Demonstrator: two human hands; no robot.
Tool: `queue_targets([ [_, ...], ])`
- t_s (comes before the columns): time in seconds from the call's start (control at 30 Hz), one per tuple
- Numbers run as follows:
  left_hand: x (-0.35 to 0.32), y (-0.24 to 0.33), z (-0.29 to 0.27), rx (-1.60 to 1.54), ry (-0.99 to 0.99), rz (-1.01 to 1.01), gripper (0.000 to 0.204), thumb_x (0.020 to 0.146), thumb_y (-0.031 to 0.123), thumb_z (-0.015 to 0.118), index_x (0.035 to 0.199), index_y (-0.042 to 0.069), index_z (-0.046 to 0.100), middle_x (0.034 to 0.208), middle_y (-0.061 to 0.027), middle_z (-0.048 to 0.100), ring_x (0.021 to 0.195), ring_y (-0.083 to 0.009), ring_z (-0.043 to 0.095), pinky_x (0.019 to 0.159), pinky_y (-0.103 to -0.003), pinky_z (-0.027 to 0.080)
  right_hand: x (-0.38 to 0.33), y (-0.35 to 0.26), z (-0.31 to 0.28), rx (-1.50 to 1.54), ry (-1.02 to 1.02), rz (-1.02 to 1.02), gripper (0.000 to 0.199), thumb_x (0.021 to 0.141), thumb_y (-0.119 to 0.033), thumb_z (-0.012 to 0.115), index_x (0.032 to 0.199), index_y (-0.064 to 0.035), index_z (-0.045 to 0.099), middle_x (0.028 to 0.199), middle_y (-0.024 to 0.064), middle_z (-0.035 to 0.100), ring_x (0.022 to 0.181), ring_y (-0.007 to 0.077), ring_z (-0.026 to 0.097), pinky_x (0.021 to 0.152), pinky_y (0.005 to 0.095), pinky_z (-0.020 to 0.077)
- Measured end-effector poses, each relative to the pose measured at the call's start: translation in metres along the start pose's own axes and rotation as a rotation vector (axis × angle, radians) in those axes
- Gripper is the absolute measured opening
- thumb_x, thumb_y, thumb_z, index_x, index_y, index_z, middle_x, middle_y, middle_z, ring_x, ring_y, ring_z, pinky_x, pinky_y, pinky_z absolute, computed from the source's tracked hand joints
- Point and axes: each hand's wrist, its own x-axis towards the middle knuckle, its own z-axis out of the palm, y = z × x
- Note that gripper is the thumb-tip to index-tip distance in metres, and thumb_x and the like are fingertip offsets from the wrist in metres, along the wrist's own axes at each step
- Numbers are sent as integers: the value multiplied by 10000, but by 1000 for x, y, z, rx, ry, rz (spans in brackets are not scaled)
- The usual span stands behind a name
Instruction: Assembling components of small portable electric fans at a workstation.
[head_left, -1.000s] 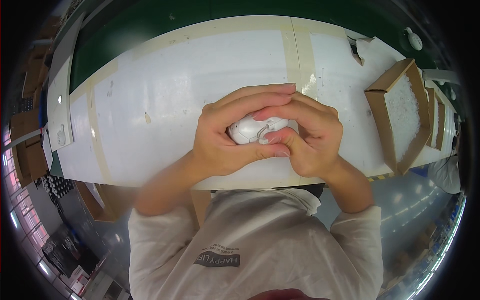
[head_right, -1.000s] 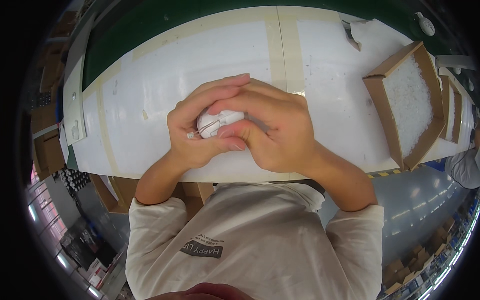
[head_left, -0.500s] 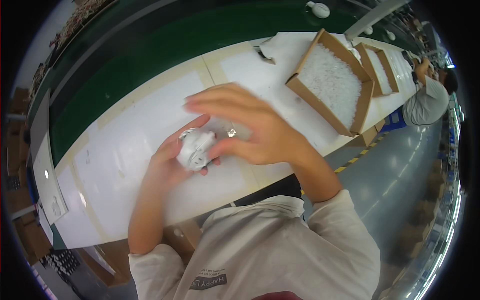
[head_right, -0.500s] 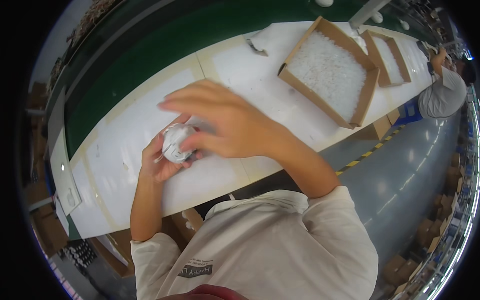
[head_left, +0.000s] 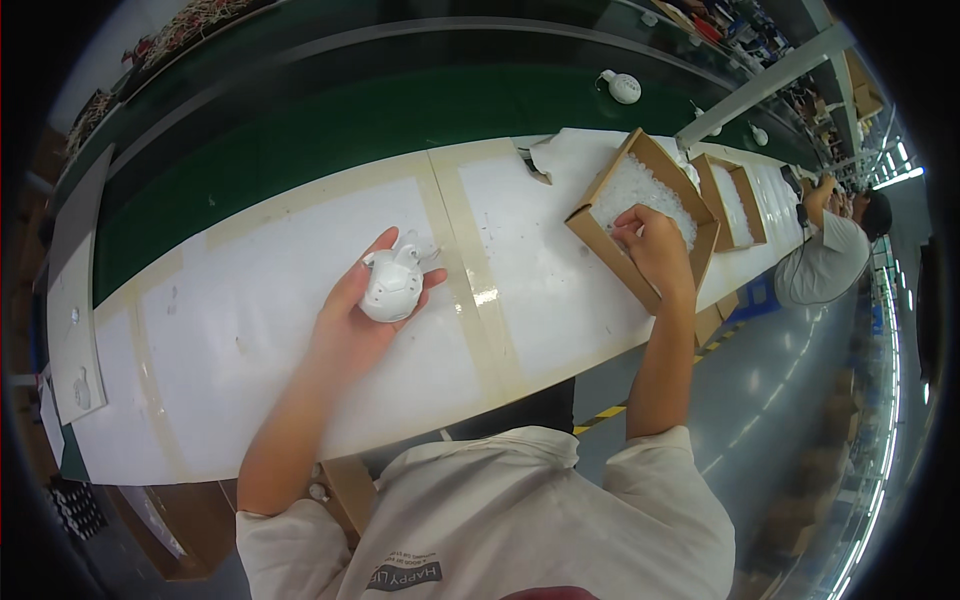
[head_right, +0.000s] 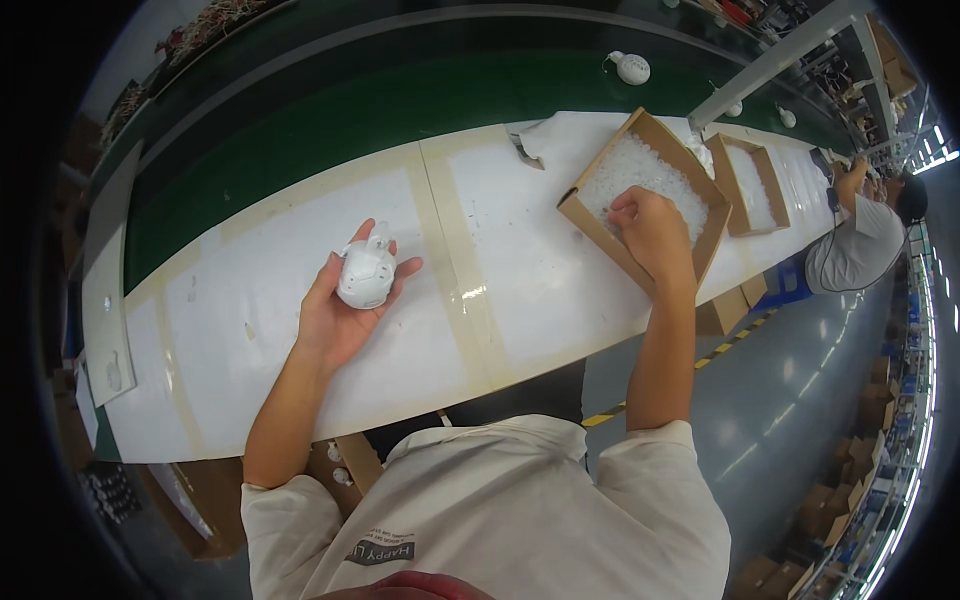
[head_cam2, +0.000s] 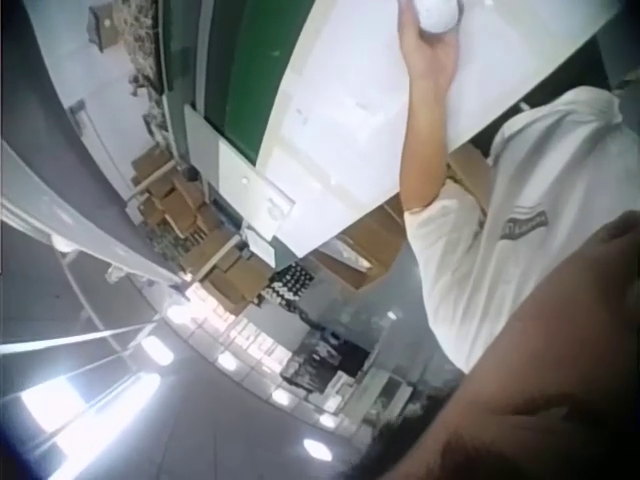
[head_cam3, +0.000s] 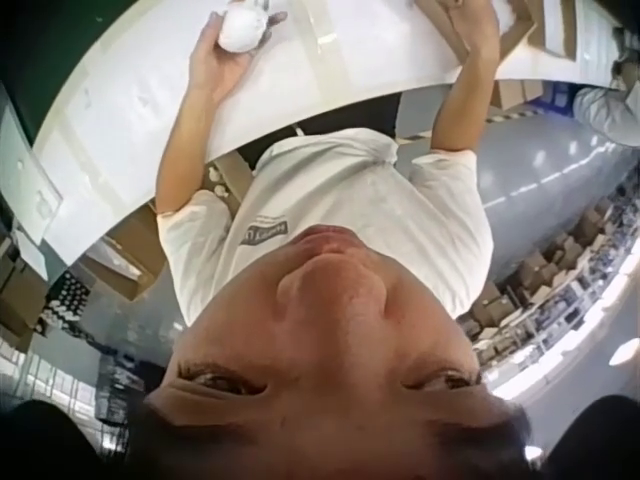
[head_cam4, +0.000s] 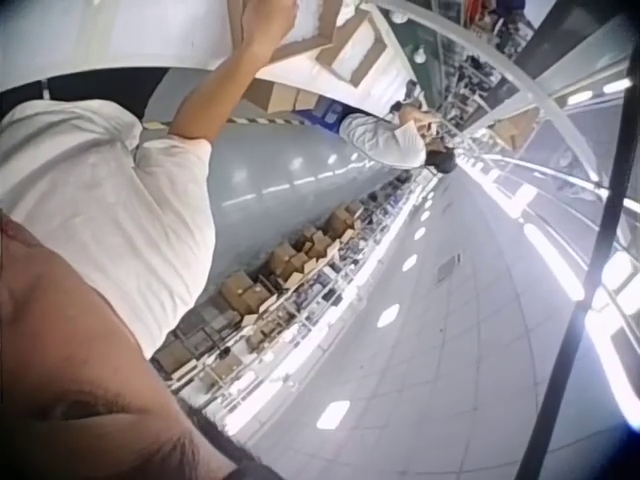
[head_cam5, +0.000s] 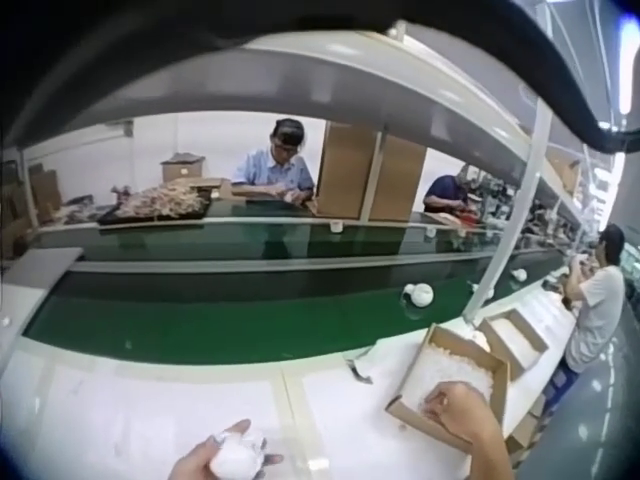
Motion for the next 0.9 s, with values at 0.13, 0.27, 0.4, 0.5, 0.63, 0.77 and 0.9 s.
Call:
queue_targets([
  [0.13,-5,-3,3,241,-77,21,732,907,127,622,1532,151,242,1429,-163,418,1228,-423,538,900,-446,547,-2,-2,-1,-30,5,-42,137,790,-91,745,906,-37,697,825,134,686,765,262,652,718,366,506],
  [0.27,-9,-8,-3,288,-162,-32,874,855,184,694,1554,257,174,1320,-126,503,1216,-453,527,845,-471,572,-2,-15,-3,-109,-60,-15,138,801,-80,728,933,-49,704,812,121,691,747,253,654,715,367,507],
  [0.4,-8,-11,-4,354,-74,51,869,844,156,698,1542,291,199,1291,-116,505,1169,-404,563,874,-493,572,-4,-11,-3,-84,81,-9,139,825,-89,712,957,-47,701,839,115,702,737,242,659,700,364,506],
  [0.5,-5,-7,1,372,-94,117,876,852,9,615,1545,255,138,1307,-159,502,1113,-339,614,880,-487,568,-3,-1,-3,-21,290,-82,133,874,-113,686,983,-36,697,895,91,723,743,186,657,671,312,506],
  [0.63,-1,-13,5,589,-97,367,936,810,83,686,1545,254,132,1204,-122,543,1097,-326,616,893,-492,569,-4,-9,-14,309,248,123,139,912,-103,661,996,4,690,954,87,733,764,139,651,671,249,507],
  [0.77,0,-17,-1,795,-39,514,983,793,55,684,1545,220,73,1184,-131,558,1063,-312,636,897,-489,569,-15,-12,-7,547,299,-18,129,921,-59,647,990,39,694,978,94,729,784,116,639,707,216,510],
  [0.9,-3,-20,4,786,-57,535,963,777,1,737,1515,116,129,1187,-142,574,1076,-253,622,881,-382,558,-55,-63,3,738,175,-203,117,882,-9,674,978,46,712,973,115,727,806,126,647,735,226,513],
])
